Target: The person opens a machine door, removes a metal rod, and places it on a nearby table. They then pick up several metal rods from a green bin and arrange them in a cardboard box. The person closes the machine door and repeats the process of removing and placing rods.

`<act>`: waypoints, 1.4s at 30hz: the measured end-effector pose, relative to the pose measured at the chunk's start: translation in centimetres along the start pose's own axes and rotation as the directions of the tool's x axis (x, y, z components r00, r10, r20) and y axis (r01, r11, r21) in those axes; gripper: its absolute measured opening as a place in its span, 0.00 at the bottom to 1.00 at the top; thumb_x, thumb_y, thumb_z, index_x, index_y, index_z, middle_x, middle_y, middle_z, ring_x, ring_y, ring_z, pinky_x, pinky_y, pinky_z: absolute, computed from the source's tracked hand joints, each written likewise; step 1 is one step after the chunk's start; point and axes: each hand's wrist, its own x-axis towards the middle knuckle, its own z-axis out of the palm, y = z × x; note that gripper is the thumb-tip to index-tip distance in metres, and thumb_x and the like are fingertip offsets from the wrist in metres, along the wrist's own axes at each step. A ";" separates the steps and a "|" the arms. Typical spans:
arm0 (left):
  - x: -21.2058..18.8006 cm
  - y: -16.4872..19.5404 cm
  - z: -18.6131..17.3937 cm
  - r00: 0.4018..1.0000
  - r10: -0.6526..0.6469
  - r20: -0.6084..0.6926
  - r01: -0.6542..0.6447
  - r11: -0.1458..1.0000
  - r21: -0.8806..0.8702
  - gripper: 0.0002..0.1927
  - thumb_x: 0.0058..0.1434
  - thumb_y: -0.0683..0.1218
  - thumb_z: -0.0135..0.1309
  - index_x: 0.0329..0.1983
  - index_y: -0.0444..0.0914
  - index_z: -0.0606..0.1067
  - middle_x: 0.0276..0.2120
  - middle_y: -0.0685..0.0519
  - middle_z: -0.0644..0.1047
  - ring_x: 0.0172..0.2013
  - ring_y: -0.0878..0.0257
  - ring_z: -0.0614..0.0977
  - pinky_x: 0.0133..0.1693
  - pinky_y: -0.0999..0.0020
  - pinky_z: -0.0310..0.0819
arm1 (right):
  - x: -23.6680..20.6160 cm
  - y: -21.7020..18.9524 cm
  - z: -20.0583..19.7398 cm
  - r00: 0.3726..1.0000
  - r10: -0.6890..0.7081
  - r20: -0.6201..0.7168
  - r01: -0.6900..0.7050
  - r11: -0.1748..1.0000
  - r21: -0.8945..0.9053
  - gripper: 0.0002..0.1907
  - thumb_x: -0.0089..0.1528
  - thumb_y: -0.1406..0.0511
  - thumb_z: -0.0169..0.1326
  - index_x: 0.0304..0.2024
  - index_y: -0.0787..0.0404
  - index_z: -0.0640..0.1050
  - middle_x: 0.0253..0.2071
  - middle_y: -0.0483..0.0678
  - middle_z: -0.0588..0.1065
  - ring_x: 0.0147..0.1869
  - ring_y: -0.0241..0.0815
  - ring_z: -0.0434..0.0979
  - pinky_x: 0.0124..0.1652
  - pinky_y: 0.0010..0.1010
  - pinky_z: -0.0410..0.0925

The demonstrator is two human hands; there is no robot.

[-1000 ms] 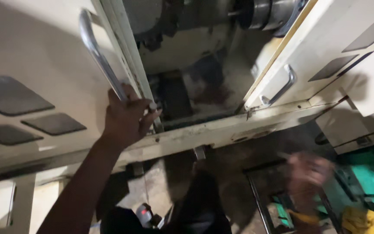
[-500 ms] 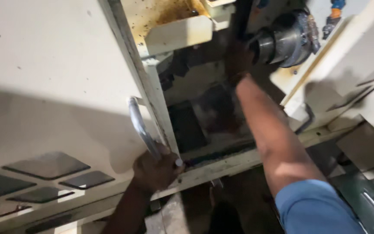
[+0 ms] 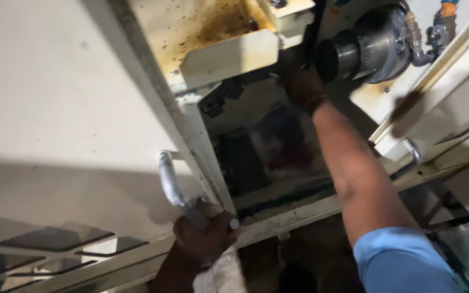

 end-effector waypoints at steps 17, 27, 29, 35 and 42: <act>-0.2 0.0 1.4 0.945 -0.316 -0.088 0.189 0.745 -0.640 0.11 0.57 0.45 0.66 0.37 0.40 0.75 0.20 0.54 0.71 0.19 0.61 0.75 0.23 0.63 0.68 | -1.3 -1.4 -1.2 0.939 0.180 0.293 -0.241 0.952 0.188 0.24 0.65 0.45 0.51 0.47 0.56 0.79 0.46 0.57 0.77 0.48 0.64 0.80 0.55 0.72 0.64; 1.1 0.2 -0.3 0.999 -0.038 -0.009 0.038 0.999 -0.023 0.11 0.47 0.53 0.67 0.26 0.45 0.78 0.23 0.56 0.73 0.24 0.57 0.78 0.25 0.60 0.71 | -1.0 0.5 4.2 0.831 0.339 0.441 -0.385 0.923 0.017 0.20 0.73 0.52 0.45 0.55 0.58 0.78 0.46 0.59 0.80 0.44 0.61 0.81 0.40 0.54 0.72; 1.2 0.3 -0.2 0.987 0.048 -0.154 -0.034 0.995 0.093 0.09 0.49 0.52 0.64 0.28 0.46 0.78 0.26 0.54 0.72 0.25 0.56 0.78 0.25 0.60 0.72 | -1.4 2.3 4.9 0.888 0.332 0.318 -0.328 0.942 -0.067 0.17 0.68 0.61 0.48 0.56 0.60 0.78 0.46 0.59 0.80 0.42 0.57 0.82 0.33 0.49 0.74; 0.2 -0.2 0.4 0.973 0.099 -0.208 -0.079 0.992 0.099 0.08 0.55 0.52 0.63 0.31 0.46 0.79 0.37 0.50 0.74 0.27 0.58 0.79 0.26 0.61 0.74 | -1.6 3.0 4.2 0.744 0.503 0.440 -0.610 0.780 0.139 0.15 0.71 0.58 0.45 0.52 0.55 0.79 0.45 0.59 0.79 0.41 0.65 0.82 0.37 0.56 0.74; -0.1 -0.5 1.0 0.998 0.046 -0.040 -0.039 0.985 0.169 0.09 0.52 0.56 0.64 0.26 0.49 0.80 0.30 0.56 0.70 0.22 0.58 0.78 0.20 0.59 0.73 | -0.3 3.3 3.2 0.790 0.476 0.387 -0.589 0.764 0.263 0.16 0.69 0.55 0.47 0.48 0.54 0.80 0.44 0.60 0.80 0.45 0.64 0.81 0.41 0.57 0.73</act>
